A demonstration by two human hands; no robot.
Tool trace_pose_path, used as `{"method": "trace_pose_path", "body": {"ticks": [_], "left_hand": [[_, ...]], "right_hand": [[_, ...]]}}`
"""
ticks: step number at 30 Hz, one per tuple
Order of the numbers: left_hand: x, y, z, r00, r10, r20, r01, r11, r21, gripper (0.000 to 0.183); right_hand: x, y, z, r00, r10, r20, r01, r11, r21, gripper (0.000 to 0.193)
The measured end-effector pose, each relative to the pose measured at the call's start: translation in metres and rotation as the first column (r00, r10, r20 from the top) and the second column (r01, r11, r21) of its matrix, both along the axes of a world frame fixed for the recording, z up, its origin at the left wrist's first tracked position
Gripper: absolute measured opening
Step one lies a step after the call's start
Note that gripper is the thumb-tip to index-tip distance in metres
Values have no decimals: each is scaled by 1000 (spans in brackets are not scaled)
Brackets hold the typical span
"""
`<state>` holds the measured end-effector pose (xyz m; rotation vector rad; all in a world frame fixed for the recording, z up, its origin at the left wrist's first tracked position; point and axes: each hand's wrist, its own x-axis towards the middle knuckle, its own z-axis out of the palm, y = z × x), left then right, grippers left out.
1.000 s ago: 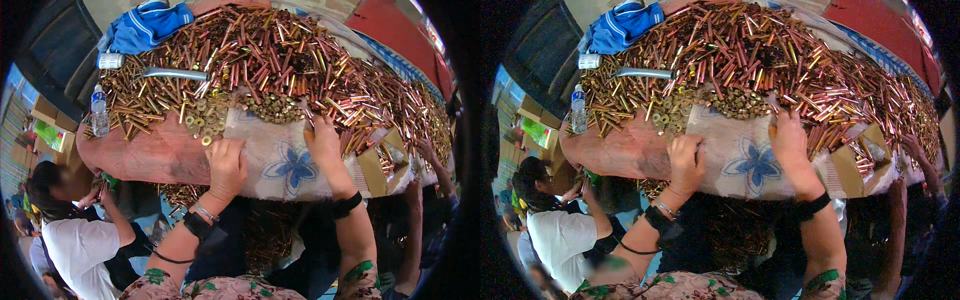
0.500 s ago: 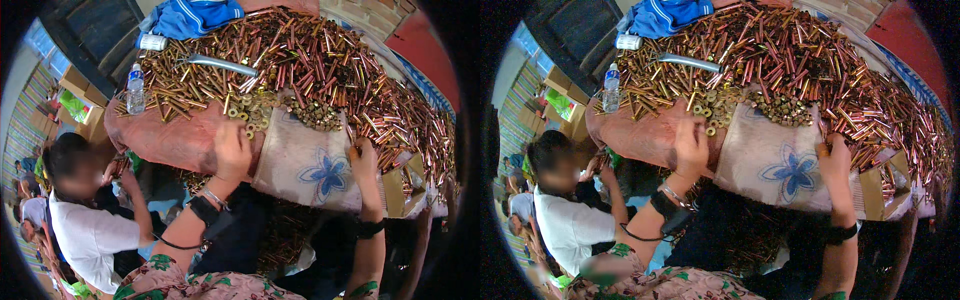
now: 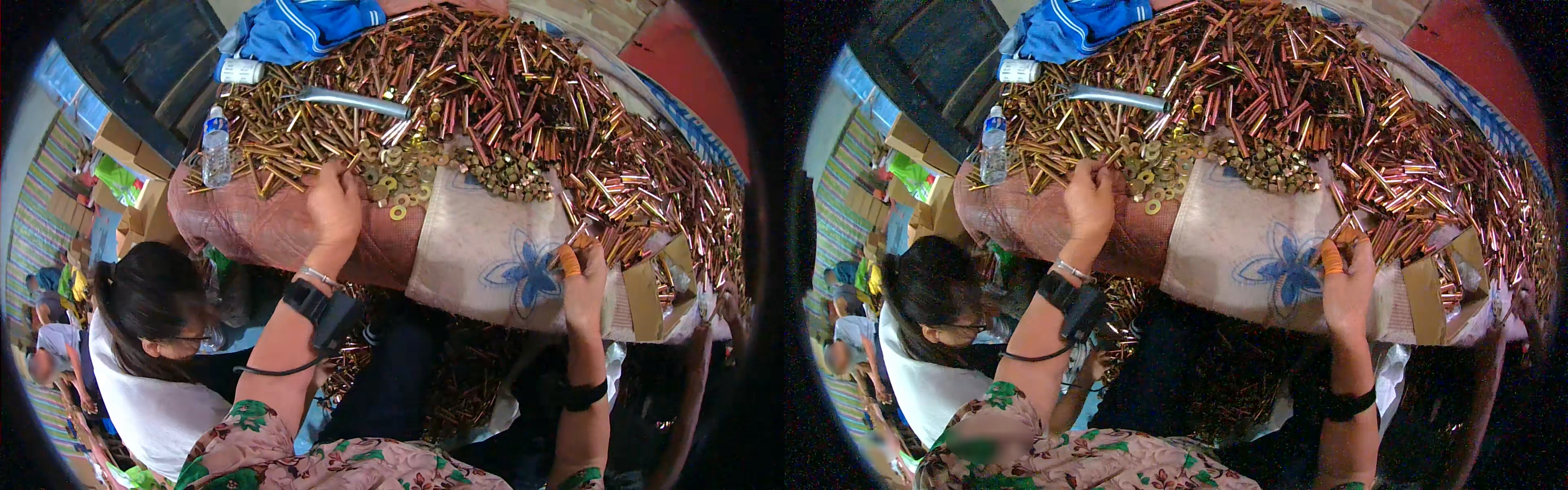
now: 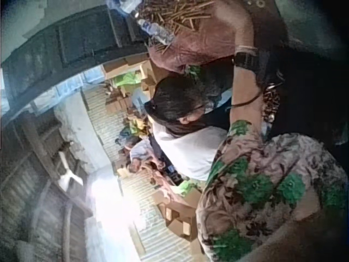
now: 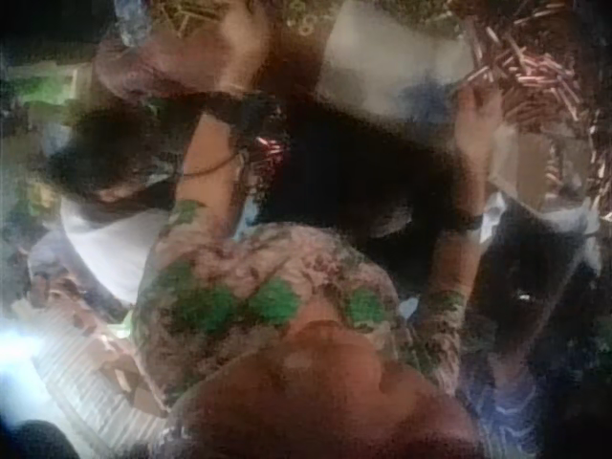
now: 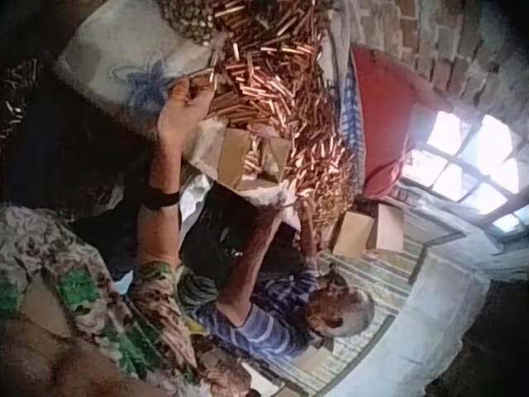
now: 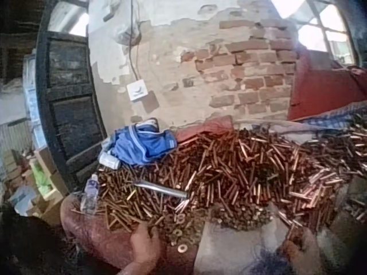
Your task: Assembling hardware by placing washers and components onto metal pins.
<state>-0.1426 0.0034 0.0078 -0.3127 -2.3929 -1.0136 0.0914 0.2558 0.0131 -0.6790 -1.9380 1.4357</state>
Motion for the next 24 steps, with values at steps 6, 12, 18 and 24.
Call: {"method": "trace_pose_path", "body": {"ticks": [6,12,18,24], "left_hand": [[30,-7,28,990,-86,-108,100,986,132,11],[21,5,6,972,-232,-47,236,942,236,11],[20,7,2,944,-301,-137,327,910,255,11],[40,4,4,916,-360,-177,355,933,-61,13]], "right_hand": [[1,-2,-2,1000,-28,-11,27,999,-45,8],[2,0,-7,999,35,-33,-37,998,-49,12],[-1,3,-12,1000,-14,-23,15,1000,14,14],[-9,8,-9,992,-107,67,85,958,272,18]]}}
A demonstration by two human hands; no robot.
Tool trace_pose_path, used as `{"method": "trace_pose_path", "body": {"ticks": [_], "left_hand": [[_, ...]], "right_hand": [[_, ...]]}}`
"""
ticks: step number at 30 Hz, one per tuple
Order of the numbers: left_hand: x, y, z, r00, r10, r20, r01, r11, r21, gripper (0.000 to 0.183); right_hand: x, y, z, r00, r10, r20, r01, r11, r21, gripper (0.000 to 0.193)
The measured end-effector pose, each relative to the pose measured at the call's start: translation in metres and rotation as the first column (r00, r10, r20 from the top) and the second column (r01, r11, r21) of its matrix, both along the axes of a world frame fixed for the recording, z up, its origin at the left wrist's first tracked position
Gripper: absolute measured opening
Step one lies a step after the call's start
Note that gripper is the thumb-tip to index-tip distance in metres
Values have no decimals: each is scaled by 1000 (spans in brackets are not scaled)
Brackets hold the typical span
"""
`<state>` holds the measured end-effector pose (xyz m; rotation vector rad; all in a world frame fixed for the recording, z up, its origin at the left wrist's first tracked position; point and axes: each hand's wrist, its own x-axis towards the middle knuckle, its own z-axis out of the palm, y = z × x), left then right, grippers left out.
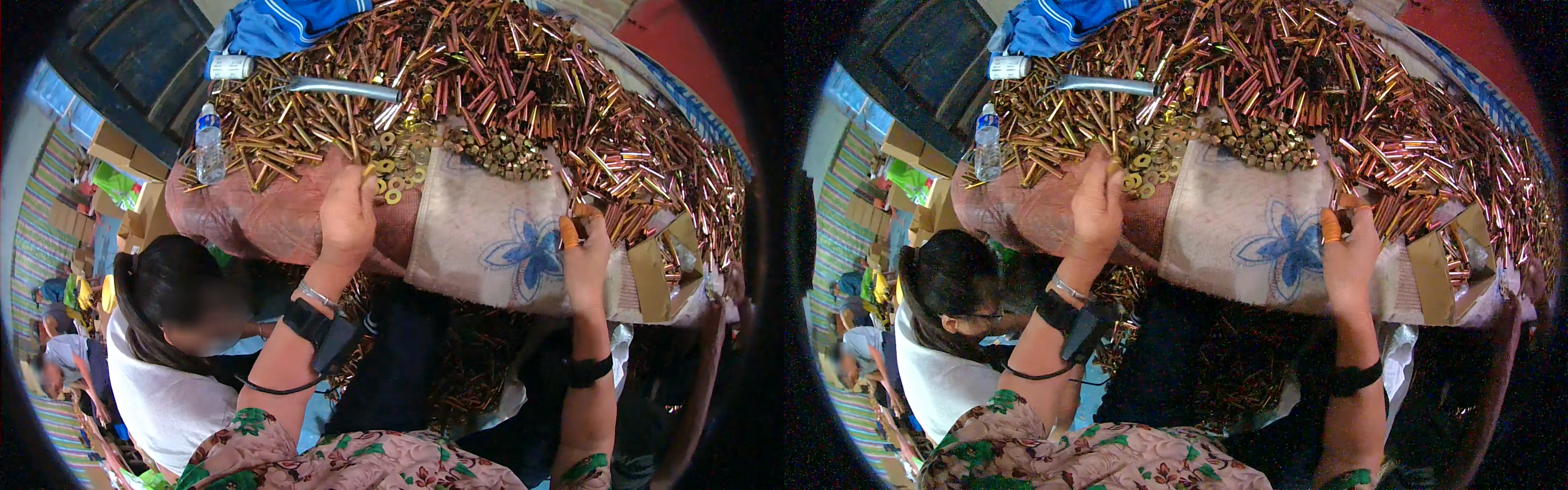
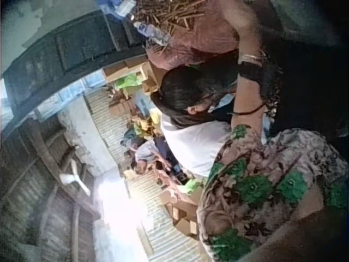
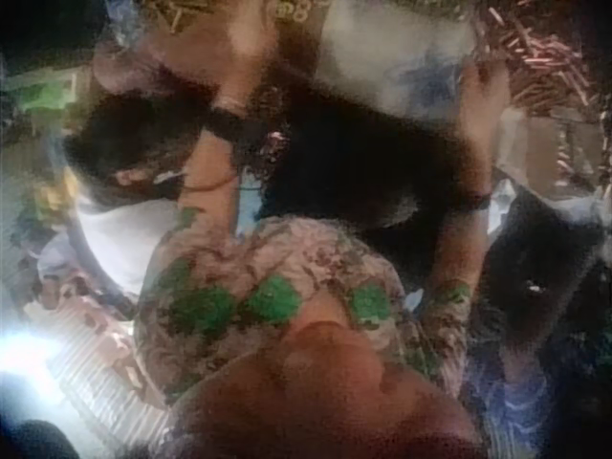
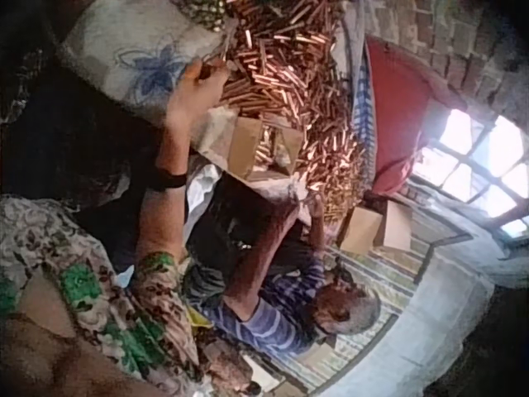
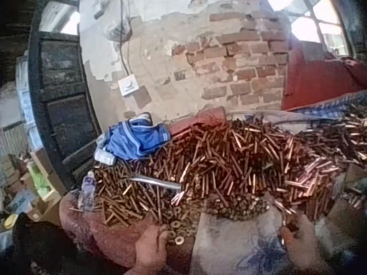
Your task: Assembling hardware by placing washers and components onto metal pins.
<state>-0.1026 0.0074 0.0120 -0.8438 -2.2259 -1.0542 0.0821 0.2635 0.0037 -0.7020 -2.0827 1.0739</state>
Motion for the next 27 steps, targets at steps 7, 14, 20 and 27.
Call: {"method": "trace_pose_path", "body": {"ticks": [7,14,20,27], "left_hand": [[10,5,-7,995,38,92,-9,955,-297,21],[15,17,11,969,93,229,7,916,-401,24],[22,26,3,980,-5,199,51,973,-223,16],[54,48,15,724,-230,651,112,969,219,10]], "right_hand": [[-8,-2,0,988,-151,18,141,957,253,27],[-5,-6,8,985,-141,100,77,877,474,29],[0,-20,19,994,-64,94,5,850,527,26],[-4,-51,26,981,190,-34,-189,981,38,21]]}}
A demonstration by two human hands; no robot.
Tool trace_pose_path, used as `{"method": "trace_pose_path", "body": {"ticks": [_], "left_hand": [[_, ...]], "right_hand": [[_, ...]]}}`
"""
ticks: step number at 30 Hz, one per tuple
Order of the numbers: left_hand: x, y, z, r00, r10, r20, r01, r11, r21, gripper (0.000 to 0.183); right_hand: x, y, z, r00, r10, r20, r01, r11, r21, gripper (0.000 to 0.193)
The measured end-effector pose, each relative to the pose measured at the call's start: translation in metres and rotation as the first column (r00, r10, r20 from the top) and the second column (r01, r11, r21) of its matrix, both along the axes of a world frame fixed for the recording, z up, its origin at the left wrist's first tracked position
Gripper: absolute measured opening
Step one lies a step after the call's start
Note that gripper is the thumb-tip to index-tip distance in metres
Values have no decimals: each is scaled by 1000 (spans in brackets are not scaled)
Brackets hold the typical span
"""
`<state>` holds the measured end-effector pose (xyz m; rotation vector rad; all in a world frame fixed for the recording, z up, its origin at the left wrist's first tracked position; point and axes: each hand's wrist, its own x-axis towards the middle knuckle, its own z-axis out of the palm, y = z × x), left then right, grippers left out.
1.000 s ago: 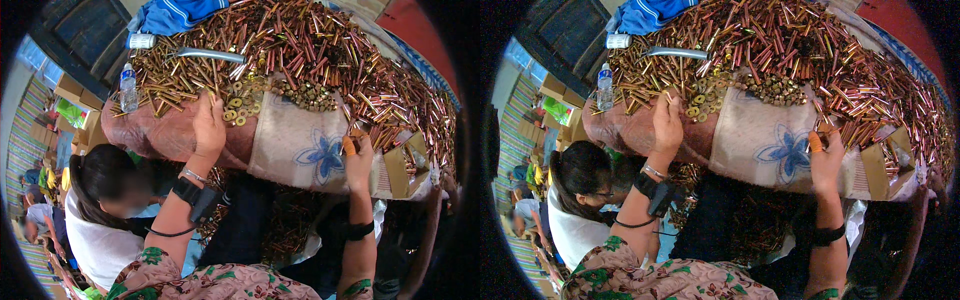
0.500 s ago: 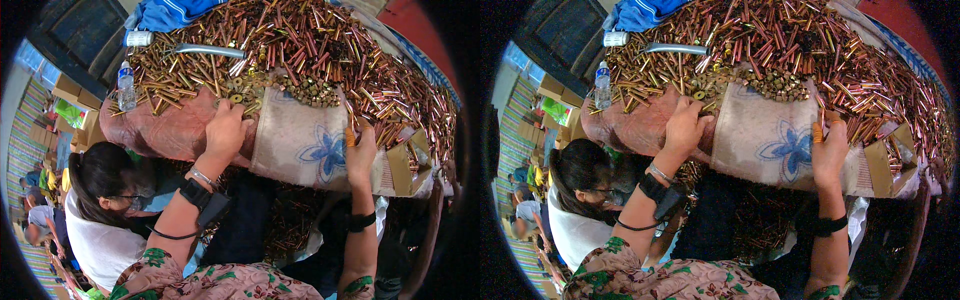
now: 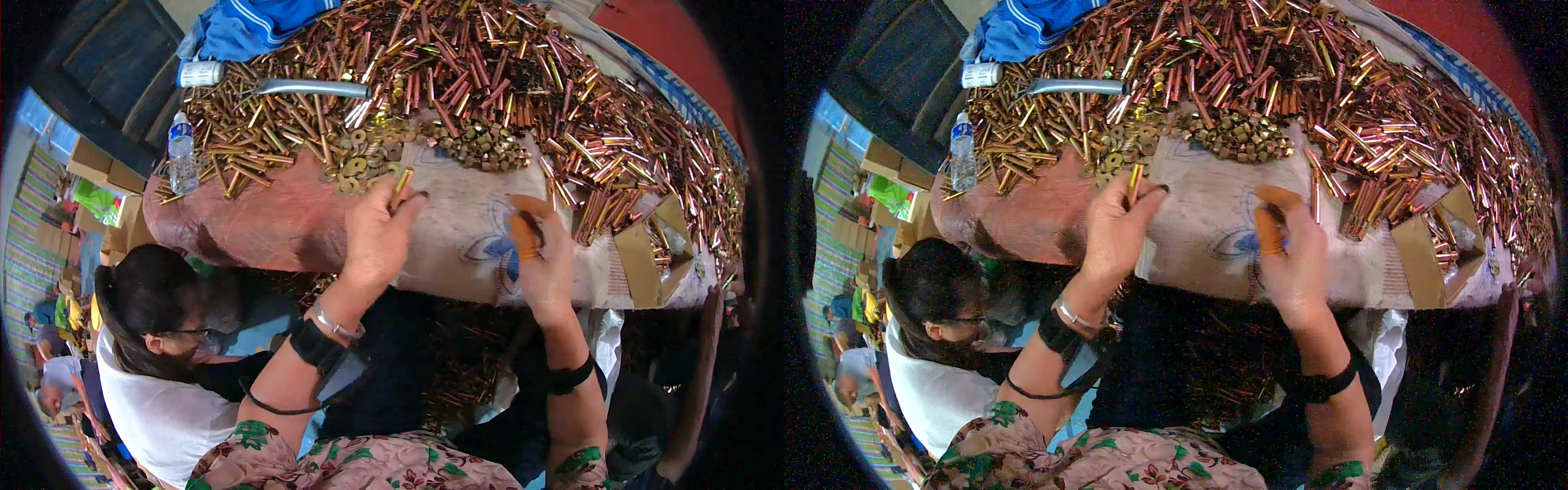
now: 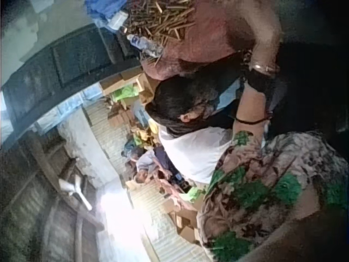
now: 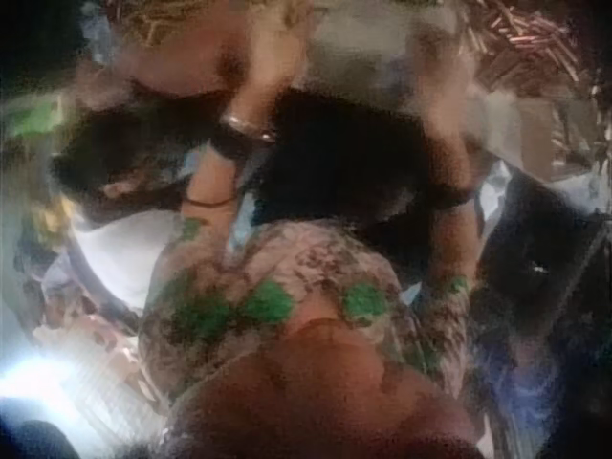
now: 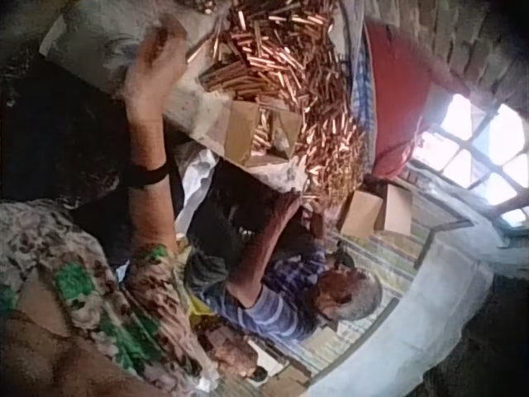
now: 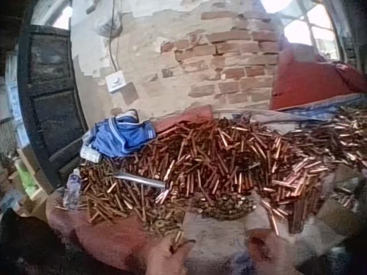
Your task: Assembling hardware by placing washers and components onto metal pins.
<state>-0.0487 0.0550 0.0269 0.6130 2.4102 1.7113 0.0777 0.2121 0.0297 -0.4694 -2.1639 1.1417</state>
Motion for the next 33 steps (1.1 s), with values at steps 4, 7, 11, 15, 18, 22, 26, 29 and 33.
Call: {"method": "trace_pose_path", "body": {"ticks": [4,7,11,15,18,22,26,29,33], "left_hand": [[32,18,-3,882,-258,393,172,955,242,13],[42,21,-10,853,-322,411,206,931,302,15],[45,23,-10,844,-349,407,296,936,190,17],[50,23,-9,880,-331,340,314,943,105,16],[49,21,-5,743,-388,546,293,921,256,17],[60,21,-8,676,-480,559,324,875,360,20],[67,18,-8,597,-548,585,389,836,386,23],[67,17,-1,598,-586,547,445,810,382,22],[66,16,2,599,-530,601,425,846,323,21]], "right_hand": [[0,-10,13,965,260,15,-225,862,-453,20],[1,-13,0,964,263,25,-245,926,-289,14],[5,-12,5,961,243,132,-150,859,-490,11],[7,-7,5,944,285,167,-166,847,-505,10],[6,-3,-8,981,192,35,-150,859,-490,9],[3,3,-4,992,6,-122,-52,925,-376,8],[7,-13,13,996,81,-33,-88,933,-349,6],[10,-11,3,989,118,-89,-140,941,-309,6],[14,-12,2,994,85,-71,-82,996,39,7]]}}
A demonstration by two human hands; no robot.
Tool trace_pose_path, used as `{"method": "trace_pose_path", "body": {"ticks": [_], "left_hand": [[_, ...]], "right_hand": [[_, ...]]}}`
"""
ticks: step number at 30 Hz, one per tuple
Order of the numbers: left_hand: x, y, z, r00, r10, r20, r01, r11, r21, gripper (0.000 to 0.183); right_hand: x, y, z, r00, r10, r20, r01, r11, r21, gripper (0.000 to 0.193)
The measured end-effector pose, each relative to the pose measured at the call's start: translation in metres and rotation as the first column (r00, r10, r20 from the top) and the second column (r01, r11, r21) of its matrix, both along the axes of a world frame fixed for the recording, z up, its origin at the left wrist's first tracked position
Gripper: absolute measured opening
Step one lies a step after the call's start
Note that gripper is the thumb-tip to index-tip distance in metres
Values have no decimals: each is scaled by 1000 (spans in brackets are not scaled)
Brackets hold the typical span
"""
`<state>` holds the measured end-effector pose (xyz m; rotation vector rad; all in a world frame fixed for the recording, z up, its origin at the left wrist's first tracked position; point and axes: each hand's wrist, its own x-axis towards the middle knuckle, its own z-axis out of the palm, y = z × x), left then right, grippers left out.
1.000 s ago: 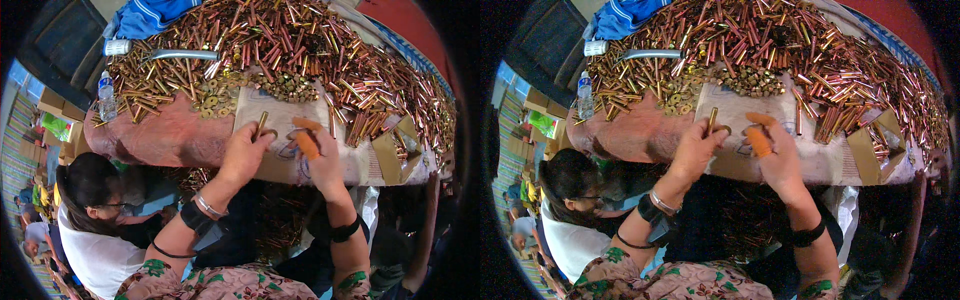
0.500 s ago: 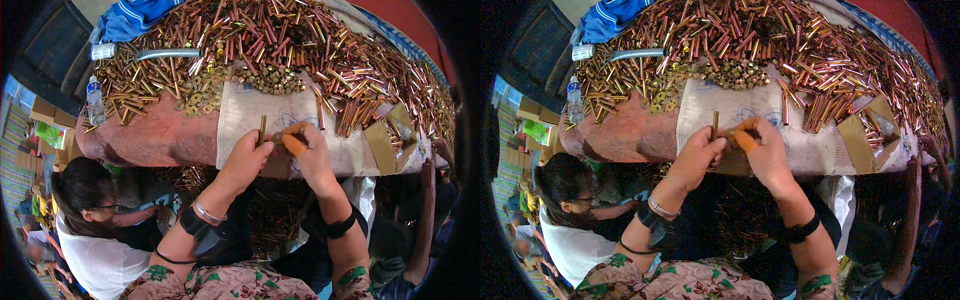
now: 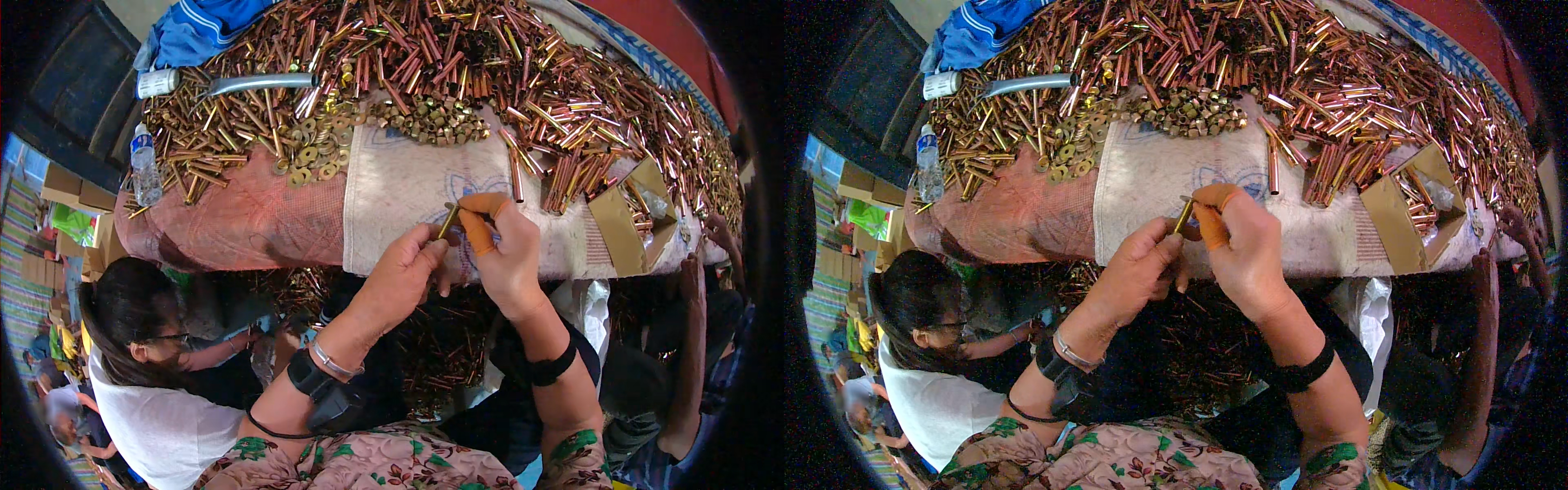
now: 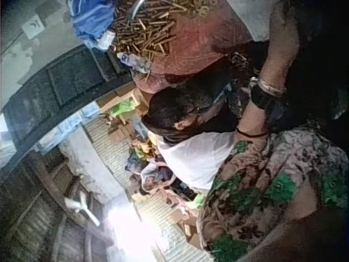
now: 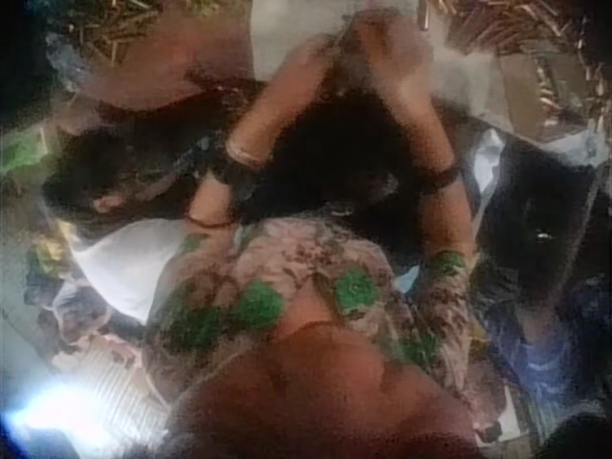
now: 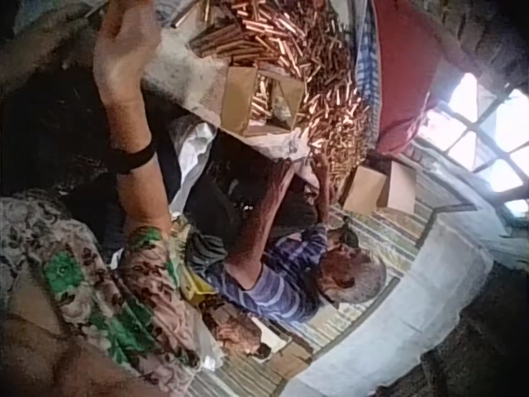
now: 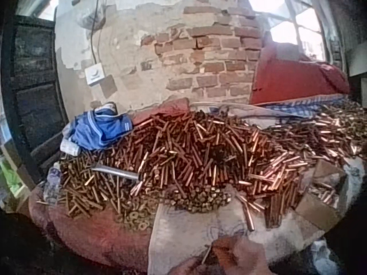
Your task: Assembling hardware by placing washers and components onto metal pins.
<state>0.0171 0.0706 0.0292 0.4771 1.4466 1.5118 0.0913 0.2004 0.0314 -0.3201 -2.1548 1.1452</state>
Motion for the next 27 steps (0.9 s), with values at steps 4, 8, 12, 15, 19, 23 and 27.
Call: {"method": "trace_pose_path", "body": {"ticks": [4,8,12,15,19,23,27], "left_hand": [[0,2,7,995,39,93,-38,999,-17,21],[-2,2,5,979,106,175,-110,994,15,25],[-2,5,1,939,221,263,-253,963,95,22],[-6,4,-4,944,248,219,-268,961,66,19],[-2,5,-11,964,200,174,-207,978,22,17],[2,8,-17,985,166,39,-166,986,-17,14],[-2,5,-14,992,108,60,-110,994,21,13]], "right_hand": [[6,4,3,991,126,50,-135,949,283,14],[6,3,-6,979,203,31,-205,952,225,14],[6,13,-8,950,311,16,-309,932,190,9],[9,23,6,981,83,174,-75,996,-48,13],[3,61,-9,915,-390,98,338,878,339,20],[0,66,-17,846,-439,302,321,872,369,22],[5,74,-15,863,-376,338,316,923,219,22]]}}
